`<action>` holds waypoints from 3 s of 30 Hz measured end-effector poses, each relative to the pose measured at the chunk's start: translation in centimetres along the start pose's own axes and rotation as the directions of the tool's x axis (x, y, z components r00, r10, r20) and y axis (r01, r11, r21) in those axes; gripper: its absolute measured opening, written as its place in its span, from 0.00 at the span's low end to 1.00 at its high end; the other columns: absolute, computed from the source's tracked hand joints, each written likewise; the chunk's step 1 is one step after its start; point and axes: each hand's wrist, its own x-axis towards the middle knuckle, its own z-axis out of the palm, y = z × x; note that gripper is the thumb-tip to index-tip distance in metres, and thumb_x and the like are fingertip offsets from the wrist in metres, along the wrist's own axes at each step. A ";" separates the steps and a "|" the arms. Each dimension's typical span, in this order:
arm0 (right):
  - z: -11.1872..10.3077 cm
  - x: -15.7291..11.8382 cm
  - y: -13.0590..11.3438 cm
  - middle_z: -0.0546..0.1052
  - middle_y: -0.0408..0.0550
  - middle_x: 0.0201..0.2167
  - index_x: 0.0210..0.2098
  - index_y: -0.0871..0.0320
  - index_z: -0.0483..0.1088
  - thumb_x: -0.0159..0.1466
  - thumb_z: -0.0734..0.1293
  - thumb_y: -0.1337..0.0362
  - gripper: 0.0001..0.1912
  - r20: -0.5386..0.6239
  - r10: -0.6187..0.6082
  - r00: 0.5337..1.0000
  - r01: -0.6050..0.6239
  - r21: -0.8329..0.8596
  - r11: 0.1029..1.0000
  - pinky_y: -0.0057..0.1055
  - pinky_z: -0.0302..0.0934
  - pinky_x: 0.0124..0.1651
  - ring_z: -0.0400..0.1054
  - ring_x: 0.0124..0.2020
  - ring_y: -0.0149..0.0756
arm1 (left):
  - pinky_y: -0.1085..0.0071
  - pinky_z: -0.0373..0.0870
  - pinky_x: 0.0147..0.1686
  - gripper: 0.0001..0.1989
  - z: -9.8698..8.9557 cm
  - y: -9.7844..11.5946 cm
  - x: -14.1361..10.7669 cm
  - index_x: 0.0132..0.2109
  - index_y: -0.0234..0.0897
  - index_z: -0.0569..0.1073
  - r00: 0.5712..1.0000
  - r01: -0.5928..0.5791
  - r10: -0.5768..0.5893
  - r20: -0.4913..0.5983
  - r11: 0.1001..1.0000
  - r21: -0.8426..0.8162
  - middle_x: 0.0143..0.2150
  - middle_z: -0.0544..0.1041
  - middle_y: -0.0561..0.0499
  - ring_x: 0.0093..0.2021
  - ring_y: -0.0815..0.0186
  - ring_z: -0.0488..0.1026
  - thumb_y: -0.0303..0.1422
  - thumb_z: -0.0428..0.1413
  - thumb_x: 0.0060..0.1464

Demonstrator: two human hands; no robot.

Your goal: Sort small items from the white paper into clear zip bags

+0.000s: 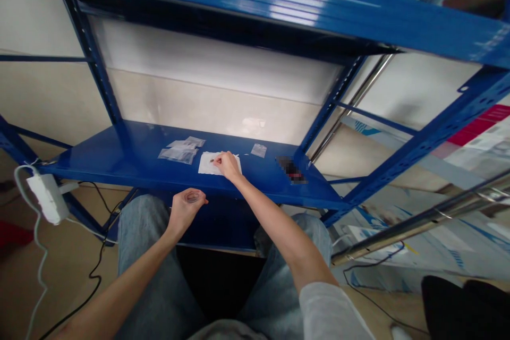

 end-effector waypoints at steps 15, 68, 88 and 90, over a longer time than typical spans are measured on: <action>0.5 -0.8 -0.7 0.82 0.49 0.32 0.30 0.58 0.81 0.60 0.71 0.68 0.05 -0.059 0.071 0.996 -0.066 0.078 0.995 0.30 0.64 0.42 0.74 0.34 0.38 | 0.71 0.72 0.33 0.04 0.0 -0.6 0.1 0.32 0.34 0.78 1.000 -0.022 0.020 0.020 0.997 0.075 0.27 0.81 0.47 0.30 0.61 0.80 0.28 0.60 0.46; -0.1 3.8 -0.2 0.81 0.51 0.32 0.30 0.59 0.81 0.58 0.73 0.68 0.02 0.162 -0.128 0.979 0.124 0.032 0.992 0.32 0.59 0.47 0.70 0.38 0.40 | 0.66 0.74 0.43 0.17 -1.5 0.7 1.0 0.37 0.32 0.78 0.955 0.292 -0.268 0.125 0.791 -0.537 0.31 0.81 0.47 0.39 0.60 0.80 0.37 0.70 0.43; -8.0 -24.2 -10.5 0.80 0.48 0.32 0.35 0.55 0.80 0.62 0.72 0.63 0.04 -0.066 0.045 0.997 0.001 0.576 0.818 0.34 0.66 0.40 0.73 0.35 0.39 | 0.76 0.59 0.25 0.06 2.1 -0.3 -7.8 0.33 0.31 0.75 0.871 -0.115 0.022 0.490 0.980 0.160 0.26 0.75 0.55 0.25 0.71 0.68 0.27 0.60 0.44; -8.0 -25.3 -10.1 0.80 0.48 0.33 0.36 0.54 0.80 0.62 0.72 0.63 0.04 -0.067 0.062 0.996 -0.014 0.559 0.829 0.34 0.66 0.40 0.74 0.35 0.38 | 0.75 0.62 0.27 0.07 2.6 -0.6 -8.6 0.34 0.30 0.76 0.864 -0.063 -0.018 0.503 0.988 0.143 0.28 0.77 0.53 0.27 0.69 0.71 0.28 0.61 0.44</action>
